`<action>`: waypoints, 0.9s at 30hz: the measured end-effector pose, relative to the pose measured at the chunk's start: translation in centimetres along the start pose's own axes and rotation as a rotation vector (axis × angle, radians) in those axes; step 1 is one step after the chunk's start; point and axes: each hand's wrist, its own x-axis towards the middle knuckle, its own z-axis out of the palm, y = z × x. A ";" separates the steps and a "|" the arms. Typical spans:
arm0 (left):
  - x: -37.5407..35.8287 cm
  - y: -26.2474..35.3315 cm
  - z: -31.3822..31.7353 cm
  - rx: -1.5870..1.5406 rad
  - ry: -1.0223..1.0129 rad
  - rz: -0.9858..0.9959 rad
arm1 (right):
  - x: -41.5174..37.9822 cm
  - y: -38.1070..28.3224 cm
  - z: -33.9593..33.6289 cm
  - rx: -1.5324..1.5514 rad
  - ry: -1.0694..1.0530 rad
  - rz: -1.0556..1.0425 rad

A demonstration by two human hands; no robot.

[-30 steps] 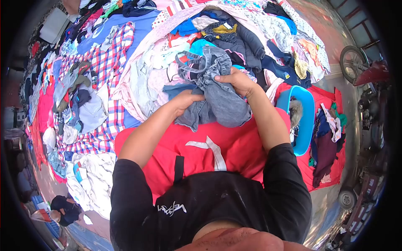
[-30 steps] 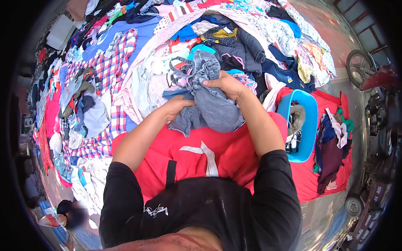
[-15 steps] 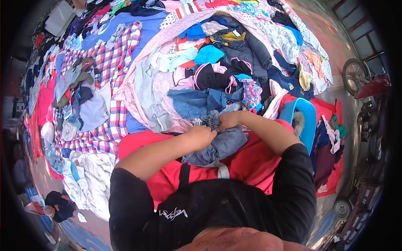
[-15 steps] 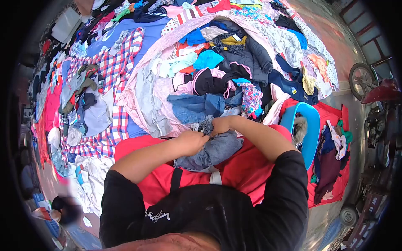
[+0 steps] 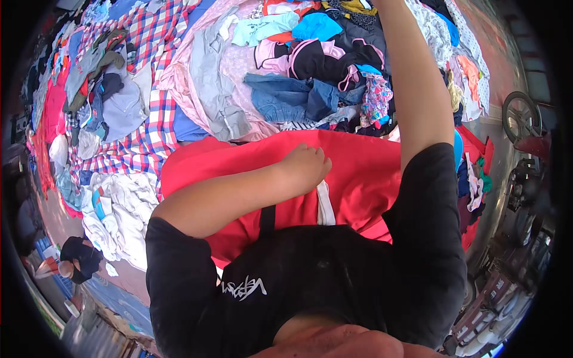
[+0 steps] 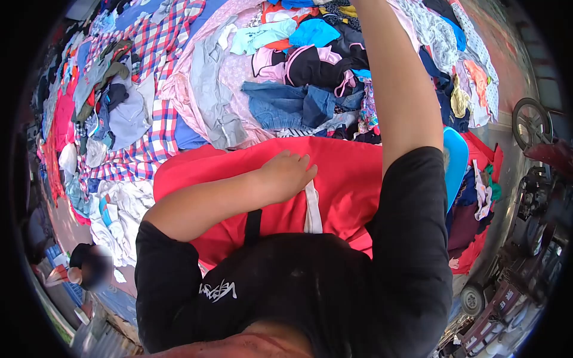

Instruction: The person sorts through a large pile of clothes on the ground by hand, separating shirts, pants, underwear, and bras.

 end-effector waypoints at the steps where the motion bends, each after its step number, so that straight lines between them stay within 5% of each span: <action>1: -0.1 0.1 0.1 0.009 -0.043 -0.002 | -2.1 3.7 -0.5 -0.103 -0.048 0.096; 3: -0.4 0.4 0.1 -0.020 -0.029 0.000 | -8.3 11.4 -3.3 -0.693 -0.254 0.340; 6: -0.8 0.8 -0.5 -0.049 -0.003 0.005 | -19.1 18.3 -6.5 -1.015 -0.240 0.987; 9: -0.4 0.8 0.1 -0.033 0.051 0.014 | -29.7 26.8 -10.6 -0.623 0.178 1.319; 10: -0.3 0.7 0.4 -0.020 0.072 0.019 | -31.8 26.5 -10.1 -0.390 0.416 1.325; 13: -0.1 0.4 0.4 -0.040 0.030 0.006 | -32.6 25.7 -9.5 -0.074 0.487 1.310; 15: 0.1 -0.1 0.2 -0.050 -0.017 -0.012 | -28.5 25.8 -9.5 -0.253 0.219 1.329; 20: 0.9 -2.0 -1.1 -0.037 0.020 -0.137 | -14.8 7.9 -4.6 -0.267 -0.070 0.759; 27: 1.3 -6.3 -4.5 -0.185 0.242 -0.542 | -10.1 -13.8 -6.0 -0.161 -0.159 0.278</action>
